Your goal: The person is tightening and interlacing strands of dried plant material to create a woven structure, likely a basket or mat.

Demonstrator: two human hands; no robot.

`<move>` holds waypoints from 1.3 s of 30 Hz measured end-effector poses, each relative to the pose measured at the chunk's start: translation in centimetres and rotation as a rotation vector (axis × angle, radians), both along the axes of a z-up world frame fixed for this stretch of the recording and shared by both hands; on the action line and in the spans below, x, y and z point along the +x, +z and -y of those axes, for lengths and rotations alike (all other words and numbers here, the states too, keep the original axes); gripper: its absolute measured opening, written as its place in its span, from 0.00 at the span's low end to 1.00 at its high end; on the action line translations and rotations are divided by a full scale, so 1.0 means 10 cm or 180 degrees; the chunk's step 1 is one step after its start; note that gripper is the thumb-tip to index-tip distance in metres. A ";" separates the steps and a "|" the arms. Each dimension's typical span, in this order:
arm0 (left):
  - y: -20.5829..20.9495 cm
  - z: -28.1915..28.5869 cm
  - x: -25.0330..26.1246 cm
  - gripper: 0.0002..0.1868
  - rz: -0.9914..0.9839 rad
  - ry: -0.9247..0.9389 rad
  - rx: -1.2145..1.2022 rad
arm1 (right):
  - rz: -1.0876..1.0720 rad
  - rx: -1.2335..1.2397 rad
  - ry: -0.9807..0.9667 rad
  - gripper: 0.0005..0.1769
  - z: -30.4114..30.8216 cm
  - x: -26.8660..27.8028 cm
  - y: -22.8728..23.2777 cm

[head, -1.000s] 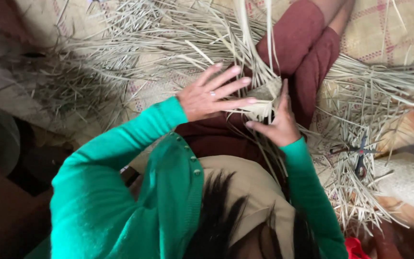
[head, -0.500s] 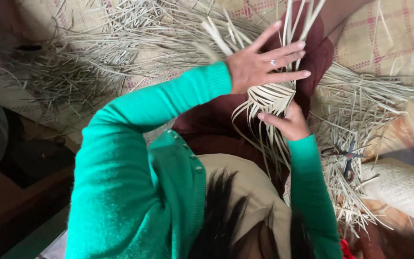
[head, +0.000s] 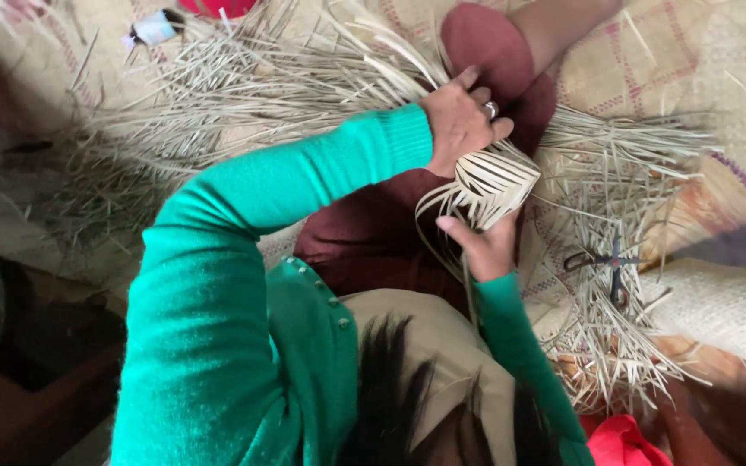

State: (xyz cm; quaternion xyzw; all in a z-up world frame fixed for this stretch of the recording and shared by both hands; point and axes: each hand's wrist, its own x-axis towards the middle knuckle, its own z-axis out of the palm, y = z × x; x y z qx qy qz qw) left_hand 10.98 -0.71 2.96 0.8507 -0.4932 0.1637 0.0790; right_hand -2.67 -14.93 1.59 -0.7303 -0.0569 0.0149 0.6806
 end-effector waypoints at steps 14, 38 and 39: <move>-0.85 1.18 0.01 0.18 -0.0365 0.2632 -0.0943 | 0.0316 0.0392 -0.0716 0.50 0.31 0.38 -0.31; -0.18 -0.32 0.98 0.09 0.1517 0.0732 -0.0483 | 0.1188 -0.4401 0.1231 0.31 0.31 0.05 -0.18; -0.37 -0.30 1.01 0.09 0.1419 0.0917 -0.0361 | 0.1113 -0.4437 0.1149 0.32 0.22 0.05 -0.22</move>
